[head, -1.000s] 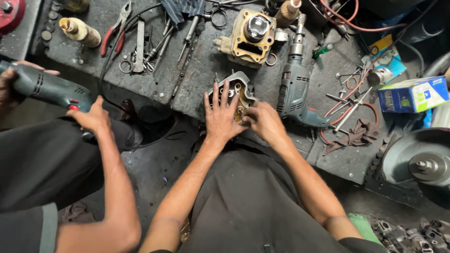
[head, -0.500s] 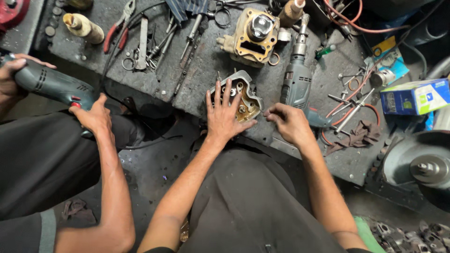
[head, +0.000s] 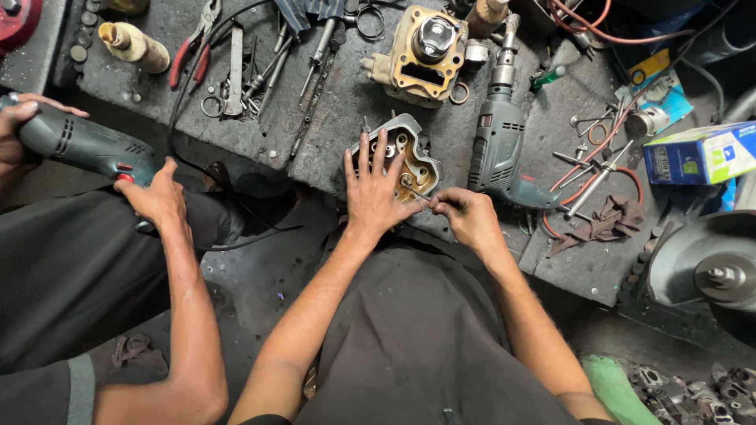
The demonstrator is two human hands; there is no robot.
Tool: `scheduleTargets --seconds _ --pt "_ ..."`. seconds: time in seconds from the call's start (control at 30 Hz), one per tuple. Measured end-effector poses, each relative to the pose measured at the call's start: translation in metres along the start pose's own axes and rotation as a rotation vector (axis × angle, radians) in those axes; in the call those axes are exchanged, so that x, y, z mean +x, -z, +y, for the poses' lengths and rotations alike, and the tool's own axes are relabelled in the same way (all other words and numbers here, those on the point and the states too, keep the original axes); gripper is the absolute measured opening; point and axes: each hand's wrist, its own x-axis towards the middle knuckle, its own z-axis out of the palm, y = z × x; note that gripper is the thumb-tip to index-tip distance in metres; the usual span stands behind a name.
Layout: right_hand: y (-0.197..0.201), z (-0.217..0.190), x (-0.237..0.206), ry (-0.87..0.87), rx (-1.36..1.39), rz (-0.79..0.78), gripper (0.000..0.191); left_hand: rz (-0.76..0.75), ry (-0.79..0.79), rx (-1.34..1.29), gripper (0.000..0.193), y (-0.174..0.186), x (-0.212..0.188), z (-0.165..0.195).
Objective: The person cleans a metal engine part, likely a cylinder head, using a rag and a small brush. They wipe the exterior surfaces and scrub the interior ports and holes. Another person is visible in the background using a power tool.
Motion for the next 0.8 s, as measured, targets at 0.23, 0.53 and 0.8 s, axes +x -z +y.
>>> scheduleTargets --seconds 0.23,0.53,0.8 --pt "0.000 0.004 0.001 0.005 0.017 0.020 0.009 -0.002 0.007 -0.030 0.098 -0.001 0.000 0.000" --pt "-0.001 -0.026 -0.006 0.173 -0.079 0.069 0.014 -0.016 0.008 -0.002 0.097 -0.002 0.000 -0.001" --pt "0.000 -0.063 -0.010 0.197 -0.383 0.049 0.011 0.031 0.003 0.008 0.096 -0.006 -0.001 0.000"
